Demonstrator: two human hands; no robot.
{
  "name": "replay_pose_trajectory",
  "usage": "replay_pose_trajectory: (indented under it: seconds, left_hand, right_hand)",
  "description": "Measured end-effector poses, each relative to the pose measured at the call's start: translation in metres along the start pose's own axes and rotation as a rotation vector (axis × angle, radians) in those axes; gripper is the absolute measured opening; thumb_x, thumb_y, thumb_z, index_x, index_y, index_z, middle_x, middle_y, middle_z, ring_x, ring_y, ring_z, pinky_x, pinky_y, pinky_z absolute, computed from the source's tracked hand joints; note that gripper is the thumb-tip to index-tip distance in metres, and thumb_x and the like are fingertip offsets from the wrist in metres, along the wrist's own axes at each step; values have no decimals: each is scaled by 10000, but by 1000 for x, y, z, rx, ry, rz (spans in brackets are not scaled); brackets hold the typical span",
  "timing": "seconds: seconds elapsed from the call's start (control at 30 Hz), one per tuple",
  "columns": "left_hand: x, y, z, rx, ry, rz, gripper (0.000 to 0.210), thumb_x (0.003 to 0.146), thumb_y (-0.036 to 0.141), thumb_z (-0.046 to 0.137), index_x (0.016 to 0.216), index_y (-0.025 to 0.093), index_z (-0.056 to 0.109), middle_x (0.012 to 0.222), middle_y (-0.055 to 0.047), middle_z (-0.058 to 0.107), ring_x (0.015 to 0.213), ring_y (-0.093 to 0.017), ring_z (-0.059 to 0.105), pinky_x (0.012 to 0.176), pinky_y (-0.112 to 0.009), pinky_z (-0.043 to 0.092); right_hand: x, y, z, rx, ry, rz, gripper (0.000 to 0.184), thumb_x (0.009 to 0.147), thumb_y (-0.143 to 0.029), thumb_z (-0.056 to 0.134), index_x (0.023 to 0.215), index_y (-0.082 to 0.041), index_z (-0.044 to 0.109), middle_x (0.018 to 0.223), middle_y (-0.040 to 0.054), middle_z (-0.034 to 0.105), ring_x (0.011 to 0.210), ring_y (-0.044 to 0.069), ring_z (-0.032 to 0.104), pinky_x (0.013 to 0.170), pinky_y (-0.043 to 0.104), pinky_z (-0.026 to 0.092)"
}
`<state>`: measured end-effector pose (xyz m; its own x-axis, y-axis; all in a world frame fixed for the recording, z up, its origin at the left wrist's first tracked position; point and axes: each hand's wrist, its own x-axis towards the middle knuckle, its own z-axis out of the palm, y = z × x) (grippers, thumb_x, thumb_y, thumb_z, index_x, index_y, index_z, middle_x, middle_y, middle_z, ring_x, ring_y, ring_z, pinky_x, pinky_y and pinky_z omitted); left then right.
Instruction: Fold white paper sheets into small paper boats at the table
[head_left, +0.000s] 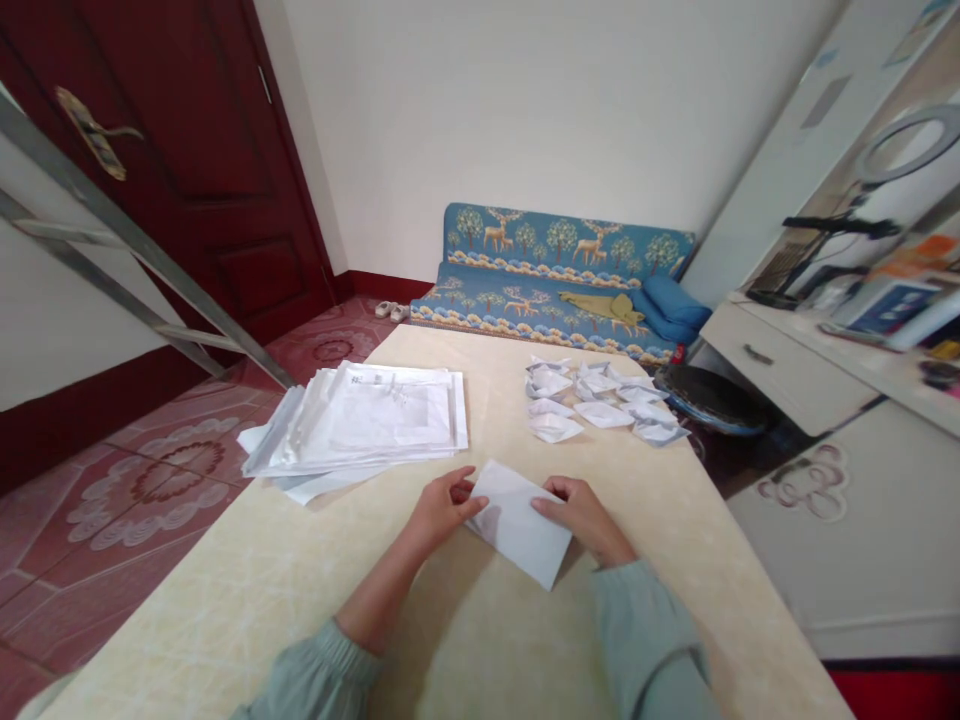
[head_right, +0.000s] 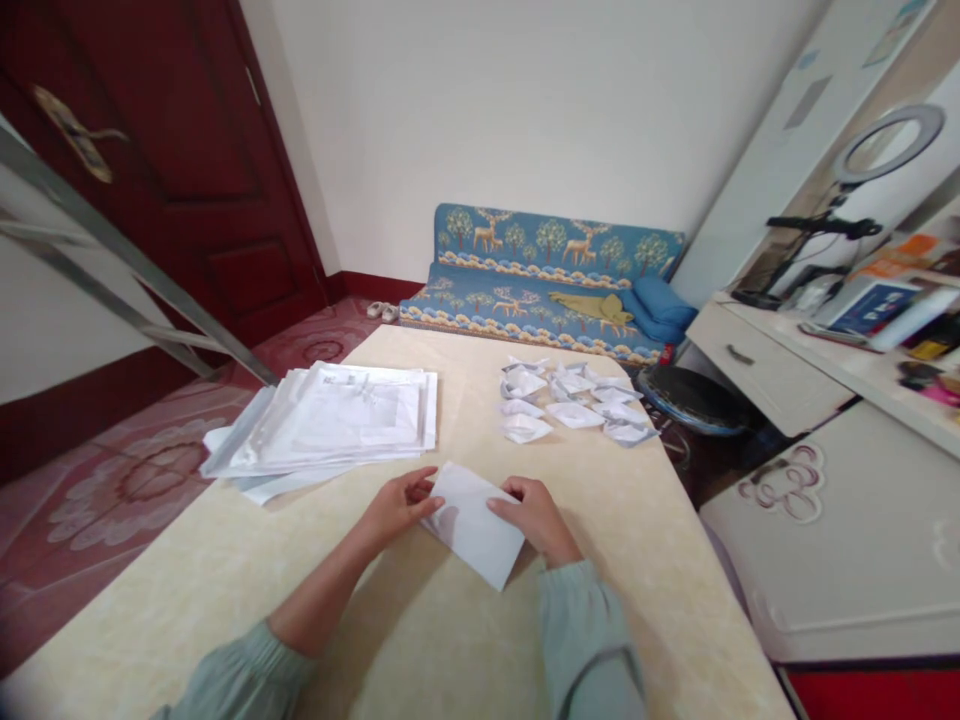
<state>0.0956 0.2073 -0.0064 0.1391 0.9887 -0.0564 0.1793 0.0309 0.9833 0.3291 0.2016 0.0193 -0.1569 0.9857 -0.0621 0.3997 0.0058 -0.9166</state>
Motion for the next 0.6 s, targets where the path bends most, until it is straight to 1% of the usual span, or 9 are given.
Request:
replay_pose_trajectory:
  seconds: [0.07, 0.1, 0.17, 0.23, 0.33, 0.4, 0.47, 0.53, 0.6]
  left_hand:
    - [21, 12, 3, -150, -23, -9, 481, 592, 354, 747, 1001, 111, 675, 825, -81, 700, 673, -167, 621, 629, -266, 478]
    - [31, 17, 5, -221, -2, -11, 420, 594, 370, 745, 922, 113, 692, 794, -74, 703, 655, -159, 616, 615, -254, 467]
    - [46, 24, 9, -309, 82, -15, 349, 603, 388, 740, 816, 116, 690, 704, -52, 693, 590, -133, 588, 560, -224, 434]
    - [57, 24, 13, -322, 171, 9, 325, 615, 378, 739, 803, 120, 678, 629, -27, 665, 547, -113, 555, 521, -205, 400]
    - [63, 18, 15, -275, 209, 109, 301, 629, 342, 741, 833, 129, 679, 686, -29, 666, 616, -118, 568, 582, -210, 422]
    - [64, 14, 15, -267, 186, 135, 277, 635, 335, 740, 808, 129, 675, 742, -41, 669, 672, -132, 582, 633, -225, 443]
    - [62, 11, 17, -310, 151, 134, 277, 637, 334, 741, 803, 129, 656, 737, -37, 658, 670, -136, 581, 632, -236, 449]
    - [61, 11, 19, -381, 142, 135, 309, 625, 324, 751, 840, 137, 631, 731, -22, 644, 649, -129, 572, 610, -236, 449]
    - [61, 11, 21, -425, 166, 128, 343, 611, 318, 761, 870, 150, 613, 743, -11, 641, 638, -122, 567, 596, -230, 445]
  right_hand:
    - [6, -3, 5, 163, 114, 28, 303, 615, -436, 679, 601, -162, 550, 527, -41, 507, 502, 106, 427, 476, 214, 292]
    - [8, -4, 9, 215, 178, 45, 314, 606, -445, 690, 603, -167, 544, 517, -47, 499, 492, 104, 419, 469, 214, 289]
    - [10, -4, 17, 304, 278, 73, 338, 599, -465, 698, 588, -171, 532, 507, -50, 490, 472, 101, 403, 456, 214, 284]
    - [10, 0, 23, 374, 338, 84, 336, 603, -471, 701, 635, -161, 577, 557, -29, 542, 496, 113, 430, 459, 217, 303]
    - [8, 11, 27, 422, 421, 85, 329, 644, -459, 690, 716, -147, 615, 602, -9, 576, 539, 127, 464, 479, 218, 340]
    - [7, 18, 29, 451, 472, 81, 326, 676, -458, 671, 744, -145, 614, 625, -2, 591, 557, 133, 479, 493, 219, 358]
    - [8, 23, 32, 469, 517, 86, 327, 703, -468, 650, 776, -153, 607, 650, 0, 604, 570, 140, 489, 499, 222, 368]
    - [8, 23, 35, 449, 541, 98, 321, 720, -472, 639, 798, -164, 601, 669, -1, 607, 585, 146, 496, 504, 224, 376]
    - [8, 21, 36, 407, 507, 96, 307, 727, -465, 641, 780, -166, 597, 661, -3, 600, 586, 147, 494, 507, 227, 378]
